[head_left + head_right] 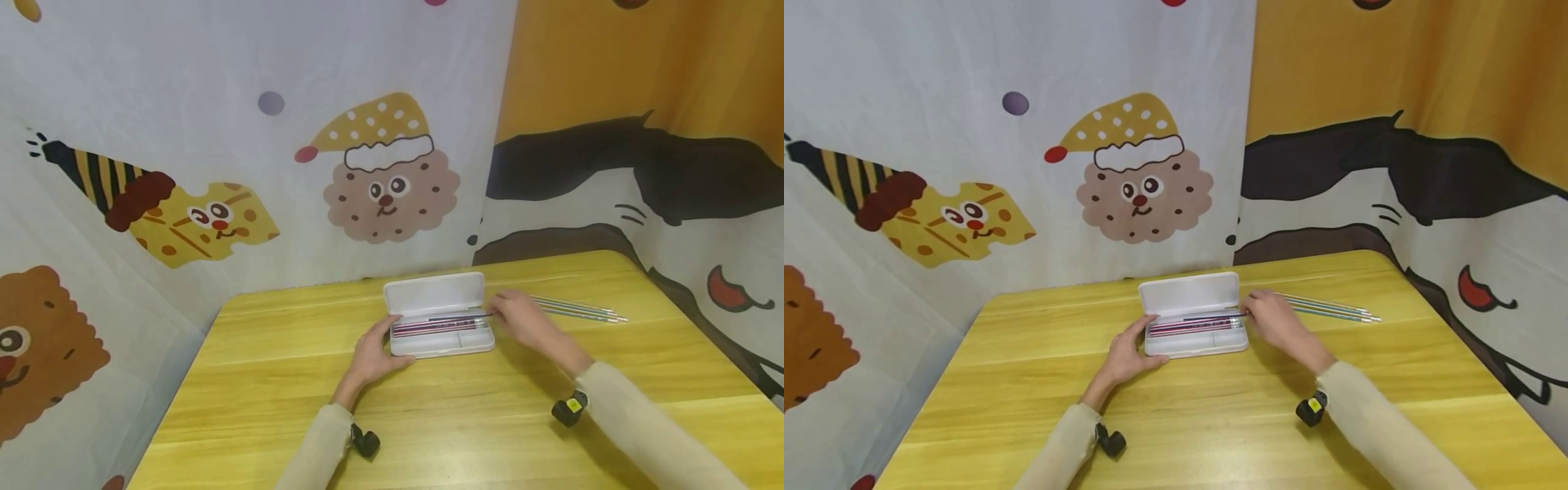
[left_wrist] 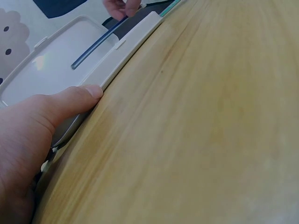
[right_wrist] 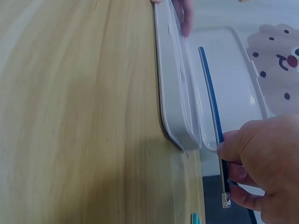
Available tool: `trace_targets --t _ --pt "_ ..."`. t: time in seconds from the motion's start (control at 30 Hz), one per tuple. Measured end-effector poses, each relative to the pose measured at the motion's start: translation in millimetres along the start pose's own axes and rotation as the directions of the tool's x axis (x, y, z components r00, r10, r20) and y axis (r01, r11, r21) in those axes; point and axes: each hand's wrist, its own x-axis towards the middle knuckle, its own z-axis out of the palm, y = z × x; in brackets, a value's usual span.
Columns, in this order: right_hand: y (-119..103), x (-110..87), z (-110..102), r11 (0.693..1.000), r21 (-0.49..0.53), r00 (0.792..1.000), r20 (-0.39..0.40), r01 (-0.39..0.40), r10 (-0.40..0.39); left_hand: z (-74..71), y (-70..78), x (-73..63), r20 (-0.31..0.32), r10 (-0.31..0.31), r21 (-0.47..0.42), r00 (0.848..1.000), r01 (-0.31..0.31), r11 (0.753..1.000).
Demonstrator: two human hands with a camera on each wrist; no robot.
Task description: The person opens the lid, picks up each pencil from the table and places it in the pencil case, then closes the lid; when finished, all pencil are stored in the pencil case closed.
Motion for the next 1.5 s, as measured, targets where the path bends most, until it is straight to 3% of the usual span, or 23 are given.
trace_targets --t 0.3,0.53,0.87,1.23,1.5 --pt "-12 14.6 14 1.0 -0.016 1.0 0.016 -0.018 0.018 -0.8 0.6 -0.7 0.006 -0.005 0.001 1.0 0.005 1.0" --pt "-21 26.2 26 0.998 -0.068 1.0 -0.016 0.011 -0.012 -0.3 1.2 -0.2 0.011 -0.014 -0.012 1.0 0.015 1.0" --pt "-30 37.2 42 0.99 -0.143 1.0 0.0 0.017 -0.017 0.0 1.6 -0.3 0.01 0.002 -0.011 1.0 -0.002 1.0" --pt "-36 45.2 51 0.987 -0.157 0.999 0.013 0.033 -0.031 -1.3 1.9 -0.4 0.006 0.011 -0.004 1.0 -0.011 1.0" --pt "-40 48.1 56 0.99 -0.143 0.999 0.048 0.006 0.001 -0.8 1.7 -1.0 0.0 0.012 -0.007 1.0 -0.012 1.0"
